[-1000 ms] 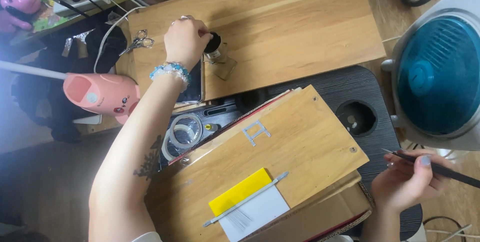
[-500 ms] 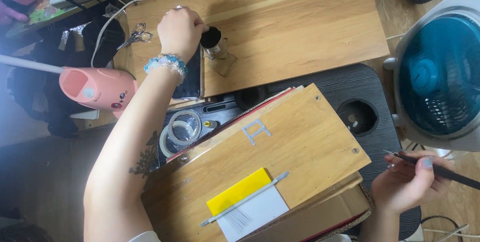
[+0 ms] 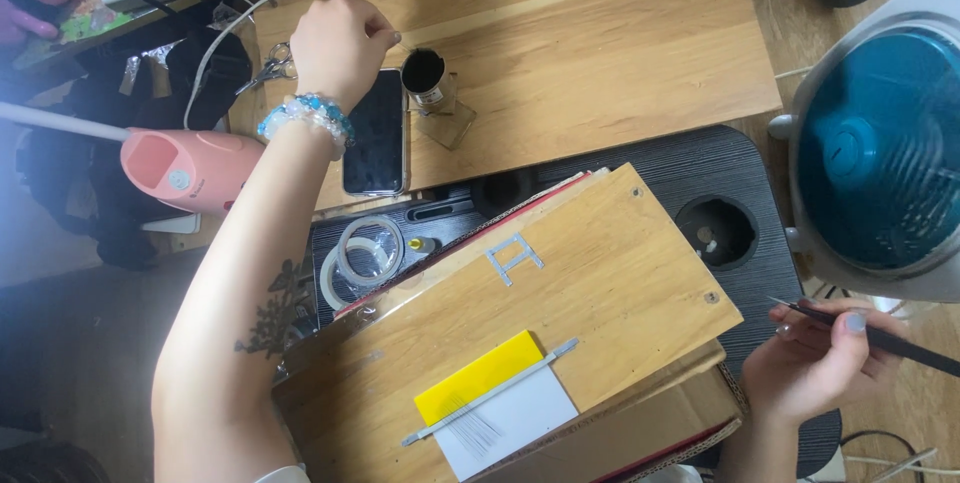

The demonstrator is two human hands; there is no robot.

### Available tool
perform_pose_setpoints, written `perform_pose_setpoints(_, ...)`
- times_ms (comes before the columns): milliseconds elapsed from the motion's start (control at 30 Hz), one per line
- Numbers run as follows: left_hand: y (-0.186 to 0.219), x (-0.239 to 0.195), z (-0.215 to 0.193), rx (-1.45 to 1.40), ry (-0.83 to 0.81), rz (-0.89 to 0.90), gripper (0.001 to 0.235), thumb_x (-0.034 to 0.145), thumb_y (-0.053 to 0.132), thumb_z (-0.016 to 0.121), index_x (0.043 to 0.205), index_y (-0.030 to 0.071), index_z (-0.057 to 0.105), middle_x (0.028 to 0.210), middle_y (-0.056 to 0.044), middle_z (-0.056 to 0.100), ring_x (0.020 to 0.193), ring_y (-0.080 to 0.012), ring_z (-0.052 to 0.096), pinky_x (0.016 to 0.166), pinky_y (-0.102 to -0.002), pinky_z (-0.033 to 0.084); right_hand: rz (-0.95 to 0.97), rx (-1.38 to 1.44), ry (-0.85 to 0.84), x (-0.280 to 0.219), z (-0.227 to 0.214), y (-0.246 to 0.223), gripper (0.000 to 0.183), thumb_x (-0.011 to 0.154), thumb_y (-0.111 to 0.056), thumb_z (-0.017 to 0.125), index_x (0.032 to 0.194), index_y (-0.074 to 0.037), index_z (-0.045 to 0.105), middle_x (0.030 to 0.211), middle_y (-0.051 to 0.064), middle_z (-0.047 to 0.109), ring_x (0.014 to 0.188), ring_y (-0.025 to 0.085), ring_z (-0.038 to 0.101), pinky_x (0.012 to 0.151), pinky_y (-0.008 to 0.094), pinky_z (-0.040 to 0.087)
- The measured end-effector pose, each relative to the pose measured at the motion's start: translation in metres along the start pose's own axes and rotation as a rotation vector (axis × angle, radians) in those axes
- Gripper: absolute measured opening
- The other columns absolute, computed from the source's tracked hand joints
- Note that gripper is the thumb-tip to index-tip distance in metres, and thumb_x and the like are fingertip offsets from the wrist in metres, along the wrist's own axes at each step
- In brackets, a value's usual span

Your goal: The person uses tweezers to pick up individual eyelashes from a yellow and white tray and places them onto a wooden board. They repeatedly transfer lashes and arrange them in rows on the board's surface.

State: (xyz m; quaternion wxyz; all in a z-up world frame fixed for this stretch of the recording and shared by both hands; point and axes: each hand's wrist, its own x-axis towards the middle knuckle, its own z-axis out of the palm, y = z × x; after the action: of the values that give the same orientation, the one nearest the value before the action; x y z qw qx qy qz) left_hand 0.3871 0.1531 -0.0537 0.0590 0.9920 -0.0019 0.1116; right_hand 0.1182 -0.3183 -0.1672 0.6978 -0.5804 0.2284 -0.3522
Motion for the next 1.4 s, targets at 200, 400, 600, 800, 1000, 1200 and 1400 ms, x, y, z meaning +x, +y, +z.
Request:
perform_pose_setpoints(200,-0.010,-0.002,-0.010,-0.050,0.071,0.074,0.016,0.090,0.020,0.081,0.075,0.015,0.081,0.081,0.000,0.078,0.076,-0.0235,0.071,0.056,-0.045,0.058,-0.007,-0.029,-0.021,0.000,0.000,0.001,0.017,0.108,-0.026,0.061,0.109,-0.010,0.056,0.091,0.005,0.061,0.068,0.018,0.065,0.067,0.027,0.054)
perform_pose_setpoints(400,-0.005,-0.032,-0.049,-0.192,0.084,0.117,0.020,0.096,0.018,0.082,0.077,0.012,0.078,0.080,0.001,0.075,0.075,-0.0161,0.065,0.058,-0.037,0.050,0.025,-0.032,-0.011,0.001,0.003,0.001,0.015,0.108,-0.025,0.056,0.110,-0.010,0.055,0.088,0.006,0.062,0.067,0.016,0.064,0.064,0.022,0.051)
perform_pose_setpoints(600,0.054,-0.136,-0.160,-0.463,-0.156,0.060,0.013,0.099,0.017,0.075,0.093,0.006,0.078,0.097,-0.004,0.076,0.084,-0.0147,0.068,0.076,-0.033,0.050,0.035,0.067,-0.022,0.002,0.009,-0.006,0.008,0.110,-0.018,0.059,0.115,-0.012,0.056,0.092,0.005,0.062,0.066,0.016,0.061,0.066,0.026,0.053)
perform_pose_setpoints(800,0.054,-0.231,-0.241,-0.654,-0.591,0.060,0.014,0.087,0.022,0.074,0.086,0.011,0.082,0.087,0.001,0.080,0.066,-0.0084,0.075,0.045,-0.021,0.064,-0.079,0.081,-0.117,0.014,-0.006,0.021,0.014,0.111,-0.022,0.064,0.110,-0.013,0.053,0.098,0.008,0.063,0.072,0.016,0.060,0.076,0.028,0.051)
perform_pose_setpoints(1000,0.055,-0.280,-0.246,-0.396,-0.738,-0.023,0.018,0.089,0.034,0.074,0.088,0.019,0.083,0.080,0.008,0.081,0.065,-0.0101,0.069,0.063,-0.030,0.053,-0.038,-0.005,-0.097,0.020,-0.011,0.031,0.028,0.107,-0.034,0.061,0.096,-0.010,0.071,0.070,0.003,0.059,0.070,0.014,0.063,0.089,0.032,0.054)
perform_pose_setpoints(1200,0.060,-0.294,-0.244,-0.246,-0.843,-0.071,0.015,0.090,0.033,0.072,0.087,0.022,0.081,0.085,0.009,0.081,0.074,-0.0114,0.071,0.070,-0.032,0.053,-0.115,0.138,-0.119,0.032,-0.017,0.048,0.016,0.110,-0.020,0.066,0.117,-0.007,0.061,0.078,0.013,0.065,0.067,0.019,0.059,0.071,0.037,0.055)
perform_pose_setpoints(1400,0.066,-0.297,-0.242,-0.180,-0.830,-0.121,0.015,0.091,0.035,0.071,0.091,0.024,0.081,0.090,0.008,0.079,0.082,-0.0154,0.070,0.074,-0.036,0.052,-0.115,0.186,-0.059,0.034,-0.013,0.047,0.017,0.105,-0.019,0.071,0.105,-0.004,0.063,0.065,0.013,0.057,0.059,0.019,0.051,0.065,0.039,0.052)
